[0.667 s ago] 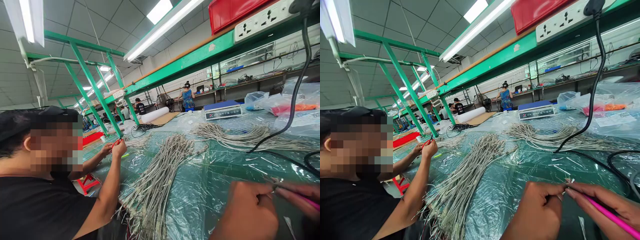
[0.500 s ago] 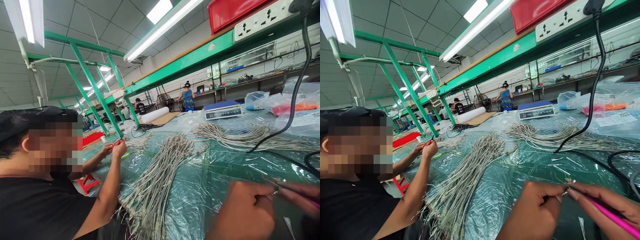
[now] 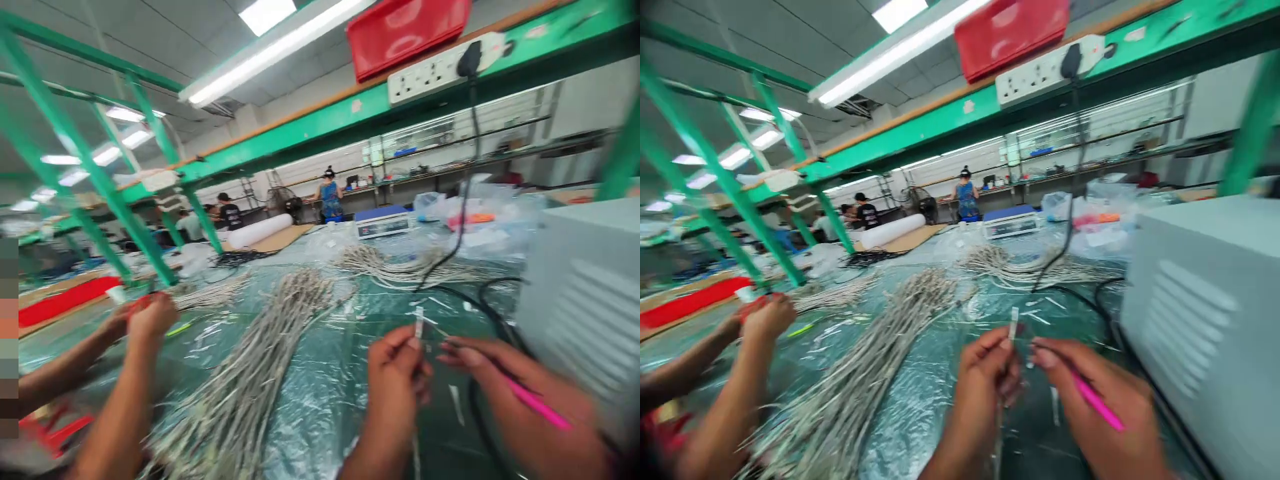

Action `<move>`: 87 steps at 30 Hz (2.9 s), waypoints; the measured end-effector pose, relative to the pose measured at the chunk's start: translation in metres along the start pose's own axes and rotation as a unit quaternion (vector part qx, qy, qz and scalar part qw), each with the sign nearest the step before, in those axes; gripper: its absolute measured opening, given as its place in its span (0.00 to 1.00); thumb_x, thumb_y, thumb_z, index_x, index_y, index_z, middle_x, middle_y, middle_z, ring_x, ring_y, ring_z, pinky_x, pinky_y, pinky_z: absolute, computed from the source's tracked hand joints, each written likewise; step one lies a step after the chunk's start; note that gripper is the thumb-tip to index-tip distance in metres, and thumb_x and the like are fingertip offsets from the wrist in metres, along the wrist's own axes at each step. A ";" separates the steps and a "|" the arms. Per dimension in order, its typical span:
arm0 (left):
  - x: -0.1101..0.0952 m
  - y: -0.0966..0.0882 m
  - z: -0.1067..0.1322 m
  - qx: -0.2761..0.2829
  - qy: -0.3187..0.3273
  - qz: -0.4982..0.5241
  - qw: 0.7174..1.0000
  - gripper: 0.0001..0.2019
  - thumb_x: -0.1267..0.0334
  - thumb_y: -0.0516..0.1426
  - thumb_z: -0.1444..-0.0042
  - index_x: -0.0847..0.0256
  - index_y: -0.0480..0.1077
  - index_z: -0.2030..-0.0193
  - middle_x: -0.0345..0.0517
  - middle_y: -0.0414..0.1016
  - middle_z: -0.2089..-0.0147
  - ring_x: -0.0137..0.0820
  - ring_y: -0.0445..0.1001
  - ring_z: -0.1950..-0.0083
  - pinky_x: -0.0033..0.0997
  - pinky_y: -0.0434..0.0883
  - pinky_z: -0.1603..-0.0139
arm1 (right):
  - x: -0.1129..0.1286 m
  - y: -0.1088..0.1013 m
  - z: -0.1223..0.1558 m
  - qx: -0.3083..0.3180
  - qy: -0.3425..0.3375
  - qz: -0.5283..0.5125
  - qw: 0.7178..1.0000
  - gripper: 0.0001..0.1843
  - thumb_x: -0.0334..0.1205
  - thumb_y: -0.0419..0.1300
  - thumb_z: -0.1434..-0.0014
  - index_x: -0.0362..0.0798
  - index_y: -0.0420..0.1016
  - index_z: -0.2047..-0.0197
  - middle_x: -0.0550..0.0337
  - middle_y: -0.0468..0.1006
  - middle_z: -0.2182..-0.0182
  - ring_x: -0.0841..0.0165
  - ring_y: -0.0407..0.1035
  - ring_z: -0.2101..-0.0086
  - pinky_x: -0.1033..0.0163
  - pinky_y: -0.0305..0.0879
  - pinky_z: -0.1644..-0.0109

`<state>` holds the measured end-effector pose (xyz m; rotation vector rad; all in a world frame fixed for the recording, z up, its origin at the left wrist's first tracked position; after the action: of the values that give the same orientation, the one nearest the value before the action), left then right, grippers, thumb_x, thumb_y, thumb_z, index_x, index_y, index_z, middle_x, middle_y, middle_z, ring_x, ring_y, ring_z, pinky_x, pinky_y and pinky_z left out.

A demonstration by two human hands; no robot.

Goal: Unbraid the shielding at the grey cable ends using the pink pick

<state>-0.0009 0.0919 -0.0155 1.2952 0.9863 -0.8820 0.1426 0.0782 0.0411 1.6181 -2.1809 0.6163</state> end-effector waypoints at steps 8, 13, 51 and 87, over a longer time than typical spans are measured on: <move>-0.006 0.008 0.003 0.010 0.017 0.149 0.989 0.14 0.62 0.64 0.47 0.65 0.79 0.55 0.32 0.59 0.81 0.18 0.48 0.82 0.19 0.53 0.83 | 0.016 0.002 0.005 0.043 -0.016 -0.019 0.999 0.13 0.29 0.61 0.38 0.51 0.76 0.51 0.59 0.83 0.59 0.68 0.80 0.62 0.68 0.77 0.57; -0.005 0.009 0.007 0.001 0.020 0.144 0.989 0.14 0.61 0.65 0.47 0.62 0.80 0.54 0.33 0.60 0.81 0.18 0.50 0.82 0.19 0.54 0.83 | 0.033 0.001 0.001 0.052 -0.055 -0.036 0.997 0.13 0.27 0.57 0.37 0.48 0.76 0.53 0.58 0.83 0.62 0.69 0.79 0.63 0.69 0.76 0.57; -0.005 0.017 0.008 0.024 0.019 0.150 0.988 0.12 0.61 0.65 0.48 0.60 0.82 0.56 0.33 0.59 0.83 0.19 0.49 0.83 0.19 0.56 0.85 | 0.030 -0.003 -0.001 0.025 -0.039 -0.037 0.998 0.12 0.25 0.56 0.37 0.45 0.77 0.54 0.58 0.83 0.62 0.72 0.78 0.62 0.70 0.74 0.55; -0.007 0.019 0.012 0.032 0.021 0.131 0.991 0.12 0.62 0.61 0.42 0.61 0.80 0.54 0.35 0.61 0.82 0.18 0.47 0.83 0.18 0.53 0.85 | 0.013 -0.016 -0.006 -0.015 -0.025 -0.042 0.999 0.11 0.27 0.56 0.36 0.45 0.76 0.54 0.57 0.76 0.65 0.70 0.74 0.65 0.66 0.71 0.62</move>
<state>0.0151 0.0818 -0.0024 1.4654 0.8021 -0.6900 0.1540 0.0670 0.0550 1.7172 -2.1344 0.5226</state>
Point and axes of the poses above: each hand's wrist, its own z-axis away from the middle knuckle, its own y-axis out of the palm, x = y × z, the point moved 8 cm from there along -z, towards the middle knuckle
